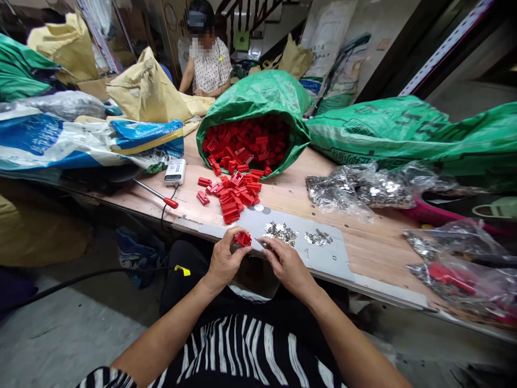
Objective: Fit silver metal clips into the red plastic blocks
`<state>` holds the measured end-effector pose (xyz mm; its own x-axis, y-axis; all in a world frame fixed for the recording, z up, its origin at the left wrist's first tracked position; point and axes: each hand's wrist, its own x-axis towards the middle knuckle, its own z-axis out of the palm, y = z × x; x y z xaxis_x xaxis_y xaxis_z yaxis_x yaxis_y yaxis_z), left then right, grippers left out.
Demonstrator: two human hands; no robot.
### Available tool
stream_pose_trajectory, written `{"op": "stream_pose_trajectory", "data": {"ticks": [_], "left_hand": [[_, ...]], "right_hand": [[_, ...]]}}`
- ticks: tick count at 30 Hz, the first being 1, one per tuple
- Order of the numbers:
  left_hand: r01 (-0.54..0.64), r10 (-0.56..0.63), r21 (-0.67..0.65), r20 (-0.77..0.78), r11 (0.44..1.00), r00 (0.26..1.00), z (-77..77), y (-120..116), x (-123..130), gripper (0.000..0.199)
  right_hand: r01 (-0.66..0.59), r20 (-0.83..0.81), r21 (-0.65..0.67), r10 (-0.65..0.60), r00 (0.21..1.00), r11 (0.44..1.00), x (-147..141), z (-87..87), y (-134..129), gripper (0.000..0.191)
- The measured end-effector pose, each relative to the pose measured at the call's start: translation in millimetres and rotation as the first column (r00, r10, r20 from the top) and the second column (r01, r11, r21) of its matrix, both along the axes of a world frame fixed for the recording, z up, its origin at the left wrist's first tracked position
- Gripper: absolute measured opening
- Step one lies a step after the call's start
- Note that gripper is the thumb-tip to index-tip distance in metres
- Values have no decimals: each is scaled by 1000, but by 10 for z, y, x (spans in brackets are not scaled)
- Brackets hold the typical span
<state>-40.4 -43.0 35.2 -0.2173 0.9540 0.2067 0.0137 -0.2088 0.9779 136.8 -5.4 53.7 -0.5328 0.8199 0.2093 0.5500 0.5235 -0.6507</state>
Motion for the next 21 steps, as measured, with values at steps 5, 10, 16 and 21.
{"op": "stream_pose_trajectory", "data": {"ticks": [5,10,16,21], "left_hand": [[13,-15,-24,-89,1000,996,-74,124,-33,42],[57,-60,-36,-91,998,994,-63,170,-39,42],[109,-113,-61,-76,992,991,-25,196,-77,44],[111,-117,-49,-150,993,982,-38,200,-85,43]], "right_hand": [[-5,80,42,2,997,999,-51,-11,36,19],[-25,124,77,15,992,997,-45,-25,93,20],[-71,140,60,62,988,996,-17,-38,125,23],[-76,150,46,68,986,996,-23,-6,126,21]]}}
